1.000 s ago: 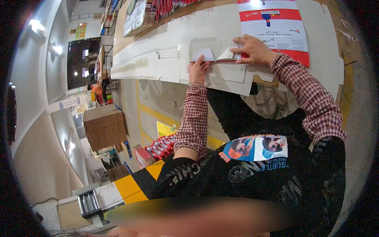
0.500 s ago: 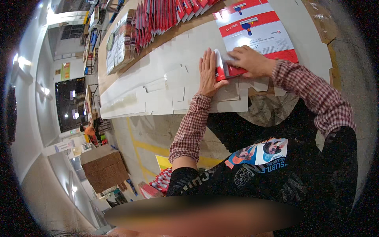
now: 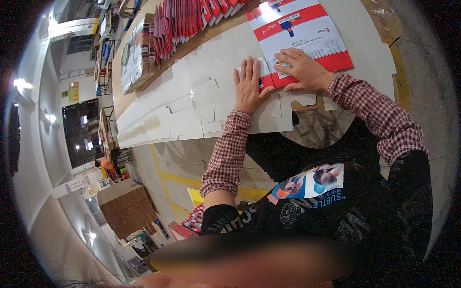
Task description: Folding white paper inserts and placing them into red and white packaging envelopes on an industrial work table.
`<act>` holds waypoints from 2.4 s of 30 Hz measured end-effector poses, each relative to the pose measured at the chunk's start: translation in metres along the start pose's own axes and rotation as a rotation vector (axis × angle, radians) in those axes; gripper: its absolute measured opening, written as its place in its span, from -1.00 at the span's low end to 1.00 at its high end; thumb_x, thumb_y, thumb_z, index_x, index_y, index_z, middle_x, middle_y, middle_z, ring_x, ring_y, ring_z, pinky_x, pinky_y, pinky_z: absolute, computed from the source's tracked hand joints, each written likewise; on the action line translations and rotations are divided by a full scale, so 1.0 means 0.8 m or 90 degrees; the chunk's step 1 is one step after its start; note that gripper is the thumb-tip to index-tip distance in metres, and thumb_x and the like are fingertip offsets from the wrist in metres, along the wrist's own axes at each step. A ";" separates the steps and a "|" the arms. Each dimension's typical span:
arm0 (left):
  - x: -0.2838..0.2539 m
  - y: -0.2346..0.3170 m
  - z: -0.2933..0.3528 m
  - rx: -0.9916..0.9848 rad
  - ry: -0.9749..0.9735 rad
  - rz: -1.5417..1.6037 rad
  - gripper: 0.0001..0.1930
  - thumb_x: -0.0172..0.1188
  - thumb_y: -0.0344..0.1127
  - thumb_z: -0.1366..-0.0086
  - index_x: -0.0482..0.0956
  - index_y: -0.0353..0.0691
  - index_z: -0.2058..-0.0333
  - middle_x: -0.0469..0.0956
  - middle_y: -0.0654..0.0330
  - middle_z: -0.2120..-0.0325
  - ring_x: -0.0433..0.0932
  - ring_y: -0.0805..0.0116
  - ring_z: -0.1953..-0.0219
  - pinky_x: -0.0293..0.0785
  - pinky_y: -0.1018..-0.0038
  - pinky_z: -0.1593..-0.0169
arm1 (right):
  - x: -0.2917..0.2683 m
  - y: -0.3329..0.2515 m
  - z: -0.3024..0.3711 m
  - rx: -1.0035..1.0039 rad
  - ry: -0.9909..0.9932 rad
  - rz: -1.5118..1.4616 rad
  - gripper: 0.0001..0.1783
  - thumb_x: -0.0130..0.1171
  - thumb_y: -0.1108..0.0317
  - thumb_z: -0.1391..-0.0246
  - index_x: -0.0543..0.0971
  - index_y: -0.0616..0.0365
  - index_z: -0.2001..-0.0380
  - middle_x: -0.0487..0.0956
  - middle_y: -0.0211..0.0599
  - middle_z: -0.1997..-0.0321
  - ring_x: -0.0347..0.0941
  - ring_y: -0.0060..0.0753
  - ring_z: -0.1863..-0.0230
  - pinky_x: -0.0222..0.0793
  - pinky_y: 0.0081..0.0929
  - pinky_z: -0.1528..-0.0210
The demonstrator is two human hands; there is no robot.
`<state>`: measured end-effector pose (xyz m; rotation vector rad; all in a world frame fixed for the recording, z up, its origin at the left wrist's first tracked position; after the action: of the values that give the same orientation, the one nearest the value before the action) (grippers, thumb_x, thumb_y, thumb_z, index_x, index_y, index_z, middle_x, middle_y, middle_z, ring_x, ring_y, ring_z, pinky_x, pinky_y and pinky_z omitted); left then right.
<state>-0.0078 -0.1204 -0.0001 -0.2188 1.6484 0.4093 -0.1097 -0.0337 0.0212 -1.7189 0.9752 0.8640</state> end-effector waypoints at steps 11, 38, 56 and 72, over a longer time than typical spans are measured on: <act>0.000 -0.002 -0.012 -0.069 -0.035 0.001 -0.39 -0.08 0.12 -0.26 0.10 0.17 -0.26 -0.10 0.00 -0.31 -0.20 -0.21 -0.32 -0.30 -0.15 -0.26 | 0.000 0.000 -0.004 -0.001 -0.005 0.020 -0.40 0.09 -0.03 -0.05 0.42 0.12 -0.07 0.20 -0.07 -0.28 0.03 -0.08 -0.32 -0.13 -0.16 -0.35; -0.045 0.082 -0.034 -0.096 0.306 0.398 -0.36 -0.10 -0.39 -0.26 -0.10 -0.33 -0.28 -0.19 -0.14 -0.30 -0.24 -0.16 -0.34 -0.21 0.13 -0.32 | -0.180 0.194 0.111 0.277 0.422 -0.460 -0.32 0.08 0.36 -0.12 0.07 0.23 -0.25 0.30 -0.24 -0.19 0.19 -0.39 -0.22 0.06 -0.39 -0.26; -0.009 0.082 -0.026 -0.114 0.144 0.293 -0.26 -0.02 0.09 -0.24 0.03 -0.21 -0.26 -0.08 -0.11 -0.29 -0.13 -0.12 -0.32 -0.22 0.08 -0.32 | -0.108 0.514 -0.306 0.398 0.242 0.024 -0.64 0.17 0.17 0.15 0.62 0.01 0.23 0.58 -0.01 0.29 0.52 -0.01 0.20 0.40 -0.09 0.15; 0.002 0.063 -0.041 -0.023 0.087 0.310 -0.35 0.08 -0.52 0.06 0.31 -0.13 -0.12 0.05 -0.08 -0.24 -0.08 -0.23 -0.29 -0.11 -0.08 -0.27 | -0.119 0.075 0.186 0.196 -0.319 0.085 0.34 0.39 -0.22 0.56 -0.05 -0.06 -0.33 -0.29 -0.15 -0.44 -0.46 0.06 -0.43 -0.48 0.25 -0.33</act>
<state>-0.0571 -0.0865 0.0076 0.1381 1.8257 0.8067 -0.2222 0.1139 0.0359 -1.1108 0.8323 1.1000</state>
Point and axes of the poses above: each hand's wrist, its own z-axis away from the middle knuckle, its own x-axis out of the palm, y = z × x, the point moved 9 cm from there along -z, towards the middle knuckle
